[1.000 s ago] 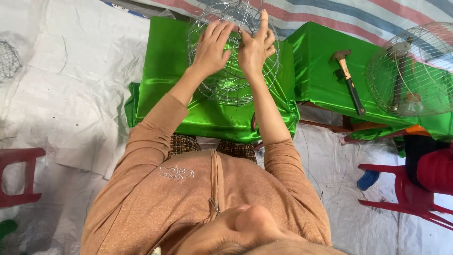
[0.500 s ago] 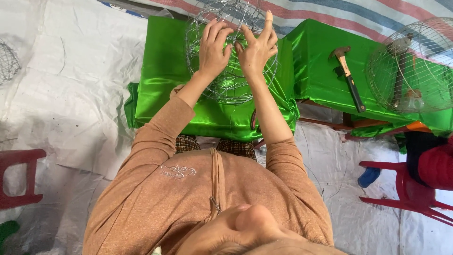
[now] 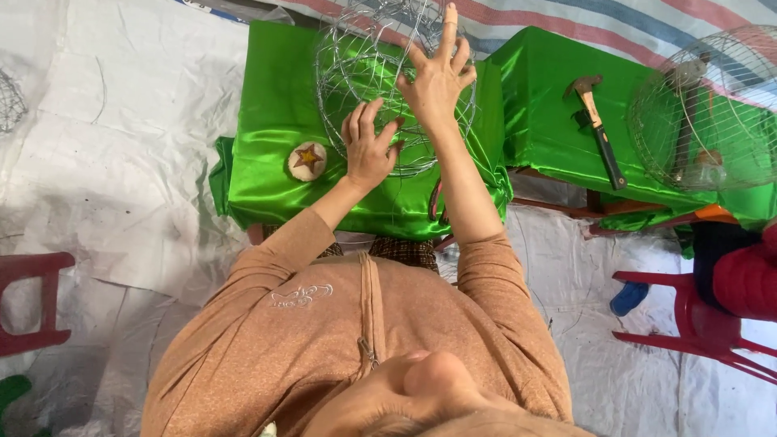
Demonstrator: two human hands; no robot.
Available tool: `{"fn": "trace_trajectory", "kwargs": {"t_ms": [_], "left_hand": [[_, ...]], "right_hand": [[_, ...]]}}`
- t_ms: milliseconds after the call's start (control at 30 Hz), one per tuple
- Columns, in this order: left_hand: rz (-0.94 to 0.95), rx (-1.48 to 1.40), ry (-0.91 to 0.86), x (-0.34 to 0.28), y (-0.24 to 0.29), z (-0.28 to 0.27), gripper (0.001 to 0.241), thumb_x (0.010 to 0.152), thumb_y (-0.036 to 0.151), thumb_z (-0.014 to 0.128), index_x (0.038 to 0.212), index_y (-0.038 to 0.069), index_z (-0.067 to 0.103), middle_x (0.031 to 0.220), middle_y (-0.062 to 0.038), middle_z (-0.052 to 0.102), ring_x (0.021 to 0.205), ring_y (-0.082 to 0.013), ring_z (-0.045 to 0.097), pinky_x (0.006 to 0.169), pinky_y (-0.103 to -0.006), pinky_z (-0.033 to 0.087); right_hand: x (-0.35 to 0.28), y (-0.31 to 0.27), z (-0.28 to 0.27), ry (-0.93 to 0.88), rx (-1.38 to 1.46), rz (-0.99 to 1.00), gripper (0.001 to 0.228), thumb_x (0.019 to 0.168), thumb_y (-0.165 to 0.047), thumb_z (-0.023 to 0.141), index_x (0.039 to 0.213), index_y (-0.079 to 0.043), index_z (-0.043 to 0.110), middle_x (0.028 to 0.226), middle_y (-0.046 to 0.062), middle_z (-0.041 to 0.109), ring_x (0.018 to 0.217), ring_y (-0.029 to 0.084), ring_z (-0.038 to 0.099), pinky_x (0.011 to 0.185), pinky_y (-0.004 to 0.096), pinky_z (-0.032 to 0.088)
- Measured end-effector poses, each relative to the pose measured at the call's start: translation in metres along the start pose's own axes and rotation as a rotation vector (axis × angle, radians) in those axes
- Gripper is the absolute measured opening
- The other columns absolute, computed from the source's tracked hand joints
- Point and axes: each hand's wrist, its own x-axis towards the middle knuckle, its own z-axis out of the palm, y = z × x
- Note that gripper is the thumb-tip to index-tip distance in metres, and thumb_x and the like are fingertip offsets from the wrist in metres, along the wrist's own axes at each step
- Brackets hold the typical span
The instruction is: Assembling a wire frame by hand and using pliers to twist and connect wire segments.
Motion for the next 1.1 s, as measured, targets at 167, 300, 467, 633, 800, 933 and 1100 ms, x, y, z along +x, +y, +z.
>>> {"fn": "trace_trajectory", "kwargs": {"t_ms": [167, 300, 467, 633, 800, 933, 1100], "left_hand": [[0.009, -0.119, 0.053, 0.009, 0.002, -0.002, 0.010, 0.090, 0.015, 0.075, 0.096, 0.009, 0.072, 0.146, -0.012, 0.040, 0.135, -0.0352, 0.037, 0.110, -0.0541, 0.029], [-0.030, -0.133, 0.069, 0.016, 0.000, 0.000, 0.028, 0.091, 0.030, 0.078, 0.111, 0.011, 0.070, 0.148, -0.009, 0.032, 0.134, -0.0331, 0.037, 0.109, -0.0529, 0.036], [-0.019, -0.104, 0.068, 0.016, 0.001, 0.006, 0.042, 0.095, 0.043, 0.074, 0.117, 0.007, 0.069, 0.154, -0.013, 0.019, 0.142, -0.0375, 0.026, 0.119, -0.0613, 0.032], [-0.017, 0.015, 0.023, 0.018, 0.006, -0.001, 0.035, 0.091, 0.041, 0.078, 0.107, 0.011, 0.071, 0.163, -0.011, 0.013, 0.146, -0.0408, 0.023, 0.118, -0.0652, 0.030], [-0.062, 0.069, -0.031, 0.020, 0.011, -0.006, 0.017, 0.083, 0.019, 0.083, 0.095, 0.015, 0.072, 0.166, -0.008, 0.007, 0.151, -0.0410, 0.013, 0.122, -0.0674, 0.021], [-0.056, 0.017, -0.181, 0.029, 0.015, -0.018, 0.014, 0.085, 0.004, 0.078, 0.082, 0.012, 0.067, 0.167, -0.004, -0.003, 0.154, -0.0370, -0.001, 0.125, -0.0648, 0.010], [0.044, -0.022, -0.201, 0.041, 0.024, -0.044, 0.019, 0.077, -0.006, 0.075, 0.094, 0.002, 0.072, 0.159, -0.016, 0.020, 0.140, -0.0448, 0.031, 0.119, -0.0590, 0.035]], "right_hand": [[-0.013, -0.016, -0.013, -0.023, 0.120, 0.087, 0.065, 0.071, -0.016, 0.082, 0.129, -0.045, 0.073, 0.163, 0.006, -0.016, 0.145, 0.048, 0.021, 0.102, 0.071, 0.033], [-0.011, -0.018, -0.018, -0.046, 0.065, 0.013, 0.077, 0.066, -0.019, 0.083, 0.137, -0.042, 0.066, 0.161, 0.011, -0.016, 0.143, 0.050, 0.019, 0.095, 0.075, 0.036], [-0.003, -0.027, -0.034, -0.188, 0.162, 0.150, 0.061, 0.075, 0.007, 0.062, 0.115, -0.037, 0.078, 0.161, 0.014, -0.005, 0.146, 0.053, 0.019, 0.100, 0.080, 0.032], [0.010, -0.037, -0.046, -0.369, 0.189, 0.285, 0.042, 0.084, 0.008, 0.052, 0.097, -0.025, 0.075, 0.162, 0.015, 0.008, 0.143, 0.046, 0.021, 0.099, 0.071, 0.038], [0.016, -0.038, -0.036, -0.369, 0.156, 0.313, 0.031, 0.091, 0.005, 0.050, 0.072, -0.013, 0.066, 0.159, 0.017, 0.025, 0.131, 0.036, 0.031, 0.092, 0.060, 0.041], [0.019, -0.035, -0.035, -0.381, 0.098, 0.288, 0.023, 0.089, 0.001, 0.062, 0.070, -0.012, 0.065, 0.159, 0.015, 0.027, 0.131, 0.034, 0.032, 0.098, 0.071, 0.036], [0.012, -0.025, -0.047, -0.372, 0.181, 0.209, 0.034, 0.084, 0.012, 0.057, 0.088, -0.018, 0.073, 0.163, 0.015, 0.014, 0.138, 0.038, 0.026, 0.106, 0.079, 0.028]]}}
